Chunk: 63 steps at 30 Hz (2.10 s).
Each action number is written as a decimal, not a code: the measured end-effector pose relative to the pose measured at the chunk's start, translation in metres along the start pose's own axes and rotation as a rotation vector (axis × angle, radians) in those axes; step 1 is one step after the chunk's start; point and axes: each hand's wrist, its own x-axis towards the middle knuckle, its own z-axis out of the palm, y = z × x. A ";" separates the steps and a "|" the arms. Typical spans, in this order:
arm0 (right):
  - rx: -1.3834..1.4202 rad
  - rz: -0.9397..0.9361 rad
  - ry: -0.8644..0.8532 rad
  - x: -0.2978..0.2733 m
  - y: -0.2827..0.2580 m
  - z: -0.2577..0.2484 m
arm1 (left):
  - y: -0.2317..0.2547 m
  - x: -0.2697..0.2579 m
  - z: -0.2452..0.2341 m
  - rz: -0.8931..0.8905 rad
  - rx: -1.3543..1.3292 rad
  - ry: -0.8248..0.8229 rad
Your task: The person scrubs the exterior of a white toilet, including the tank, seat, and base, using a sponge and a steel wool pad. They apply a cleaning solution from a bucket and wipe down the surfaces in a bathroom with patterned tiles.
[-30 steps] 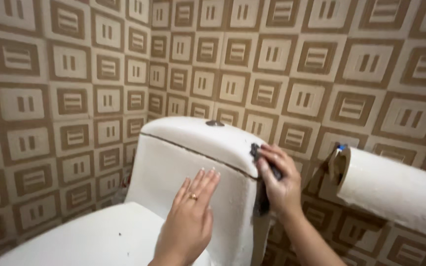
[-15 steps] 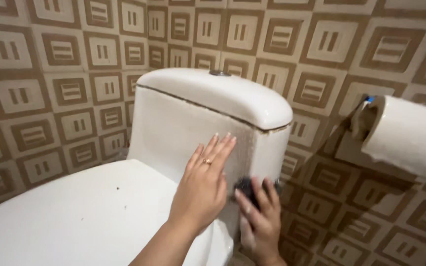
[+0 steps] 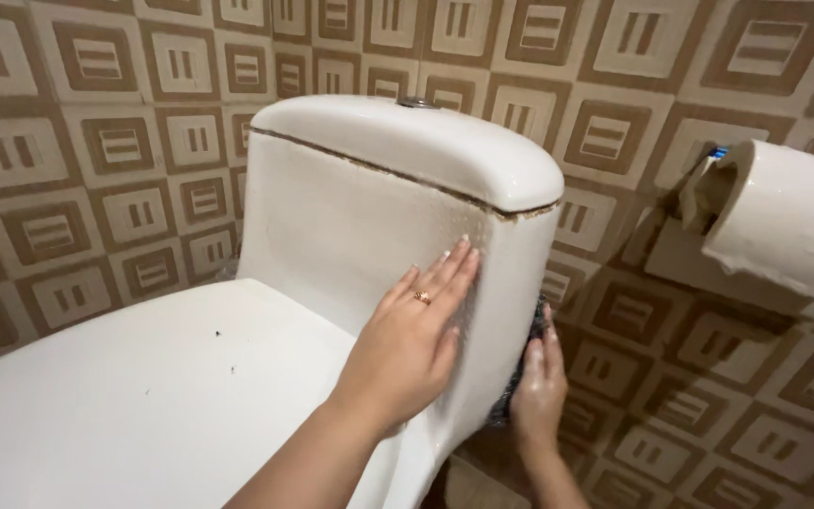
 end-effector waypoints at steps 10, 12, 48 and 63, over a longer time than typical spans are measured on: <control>-0.234 -0.266 0.097 -0.054 -0.038 0.022 | -0.008 -0.002 0.009 0.056 0.010 -0.011; 0.260 -0.178 0.015 -0.081 -0.053 0.034 | -0.006 -0.002 0.006 0.051 -0.024 -0.016; -0.305 -0.334 0.094 -0.003 -0.137 0.053 | -0.007 -0.008 0.006 0.007 -0.154 -0.078; -0.065 0.194 0.311 -0.008 -0.069 0.034 | -0.014 -0.005 0.012 -0.003 -0.136 -0.070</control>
